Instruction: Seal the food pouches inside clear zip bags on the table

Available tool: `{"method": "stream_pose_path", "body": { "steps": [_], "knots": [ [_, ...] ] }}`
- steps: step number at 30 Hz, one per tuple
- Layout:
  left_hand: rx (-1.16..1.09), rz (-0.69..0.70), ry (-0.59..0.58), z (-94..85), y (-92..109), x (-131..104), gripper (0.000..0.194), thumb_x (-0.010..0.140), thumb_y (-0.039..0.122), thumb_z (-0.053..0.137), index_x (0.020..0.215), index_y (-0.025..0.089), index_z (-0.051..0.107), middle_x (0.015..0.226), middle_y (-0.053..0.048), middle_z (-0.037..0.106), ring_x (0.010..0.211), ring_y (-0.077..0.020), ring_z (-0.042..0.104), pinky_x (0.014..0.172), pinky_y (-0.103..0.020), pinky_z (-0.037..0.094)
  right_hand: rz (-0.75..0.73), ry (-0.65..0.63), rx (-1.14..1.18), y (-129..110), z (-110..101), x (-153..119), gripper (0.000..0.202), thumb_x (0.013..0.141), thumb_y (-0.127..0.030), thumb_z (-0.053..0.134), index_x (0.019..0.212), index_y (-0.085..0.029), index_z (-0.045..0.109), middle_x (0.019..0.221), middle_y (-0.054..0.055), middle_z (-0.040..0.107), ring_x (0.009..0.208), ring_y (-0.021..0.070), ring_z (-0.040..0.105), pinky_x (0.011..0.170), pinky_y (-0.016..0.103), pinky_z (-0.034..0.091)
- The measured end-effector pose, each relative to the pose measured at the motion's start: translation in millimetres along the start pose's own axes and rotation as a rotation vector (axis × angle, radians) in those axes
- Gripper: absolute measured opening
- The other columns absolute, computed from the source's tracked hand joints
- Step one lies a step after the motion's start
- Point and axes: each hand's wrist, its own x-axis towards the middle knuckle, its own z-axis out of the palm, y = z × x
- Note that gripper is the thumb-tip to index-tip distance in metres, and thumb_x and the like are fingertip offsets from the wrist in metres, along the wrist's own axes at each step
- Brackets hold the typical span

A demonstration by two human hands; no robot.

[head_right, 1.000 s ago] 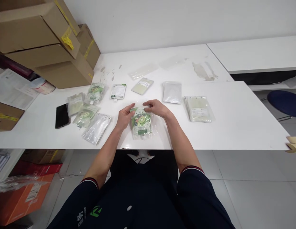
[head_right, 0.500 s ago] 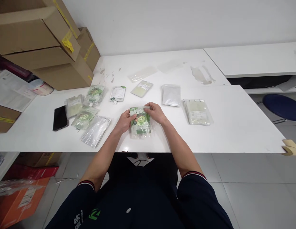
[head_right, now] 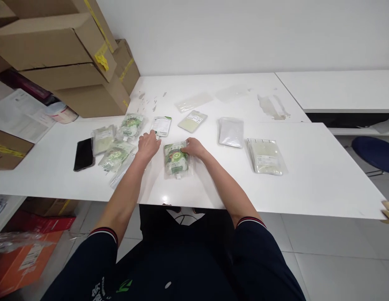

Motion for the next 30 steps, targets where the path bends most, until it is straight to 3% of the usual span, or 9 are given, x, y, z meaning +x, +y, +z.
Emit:
{"method": "stream_pose_path", "body": {
  "steps": [5,8,12,15,18,21,26,28,30],
  "knots": [
    [0.064,0.027,-0.086,2.9,-4,44,0.033,0.088,0.008,0.042,0.114,0.006,0.062,0.117,-0.028,0.062,0.113,-0.035,0.059,0.09,-0.042,0.046,0.021,0.077,-0.056,-14,-10,6,0.024,0.067,-0.017,0.076,0.076,-0.018,0.054,0.074,0.001,0.061,0.066,0.0129,0.055,0.055,0.022,0.039],
    [-0.1,0.003,0.085,-8.6,-16,59,0.029,0.091,0.013,0.041,0.105,0.009,0.067,0.111,-0.023,0.066,0.11,-0.0323,0.062,0.096,-0.044,0.046,0.046,0.055,-0.009,-21,-10,20,0.023,0.074,-0.02,0.072,0.071,-0.02,0.049,0.055,-0.005,0.049,0.049,0.0096,0.046,0.046,0.022,0.034],
    [-0.805,-0.13,0.396,-30.5,-32,56,0.019,0.089,0.026,0.053,0.094,0.015,0.067,0.077,-0.006,0.068,0.079,-0.021,0.069,0.087,-0.04,0.054,0.03,0.041,0.071,-39,11,54,0.029,0.083,-0.021,0.066,0.065,-0.021,0.043,0.043,-0.008,0.038,0.042,0.0074,0.041,0.043,0.02,0.033],
    [-1.428,-0.18,0.448,-30.1,-25,27,0.02,0.086,0.036,0.061,0.091,0.016,0.062,0.072,0.0,0.066,0.066,-0.0129,0.066,0.078,-0.033,0.058,-0.007,-0.014,0.108,-56,33,75,0.029,0.084,-0.024,0.068,0.065,-0.019,0.046,0.047,-0.005,0.049,0.045,0.0077,0.049,0.045,0.018,0.039],
    [-1.728,-0.169,0.404,-9.7,-10,-11,0.03,0.08,0.043,0.07,0.09,0.017,0.059,0.078,-0.001,0.068,0.075,-0.0131,0.07,0.084,-0.033,0.058,-0.043,-0.085,0.085,-69,37,88,0.028,0.086,-0.033,0.068,0.068,-0.017,0.055,0.056,0.0,0.06,0.051,0.0103,0.058,0.053,0.02,0.048],
    [-1.717,-0.198,0.385,17.9,-1,-37,0.036,0.08,0.049,0.071,0.091,0.017,0.06,0.081,-0.002,0.069,0.079,-0.0148,0.071,0.087,-0.035,0.058,-0.052,0.029,-0.073,-72,14,107,0.031,0.093,-0.037,0.058,0.073,-0.014,0.063,0.076,0.01,0.069,0.066,0.0177,0.066,0.069,0.03,0.054],
    [-1.403,-0.141,0.4,44.8,3,-50,0.023,0.092,0.044,0.059,0.097,0.021,0.06,0.089,-0.005,0.071,0.086,-0.0172,0.07,0.087,-0.036,0.057,-0.134,0.535,-0.473,-62,-24,163,0.038,0.093,-0.036,0.057,0.12,-0.01,0.059,0.129,0.024,0.056,0.119,0.0351,0.053,0.097,0.047,0.044],
    [-1.212,-0.042,0.404,47.8,3,-52,0.019,0.094,0.039,0.056,0.101,0.023,0.062,0.095,-0.006,0.072,0.092,-0.019,0.07,0.088,-0.036,0.056,-0.143,0.553,-0.588,-57,-24,186,0.057,0.088,-0.04,0.063,0.133,-0.008,0.051,0.137,0.027,0.048,0.125,0.0384,0.046,0.098,0.05,0.042],
    [-1.023,0.093,0.425,49.3,2,-55,0.017,0.095,0.034,0.054,0.105,0.023,0.063,0.099,-0.008,0.071,0.096,-0.0198,0.068,0.089,-0.037,0.055,-0.117,0.472,-0.623,-54,-21,203,0.053,0.088,-0.037,0.062,0.129,-0.004,0.054,0.133,0.029,0.051,0.125,0.0391,0.045,0.099,0.051,0.04]
  ]
}}
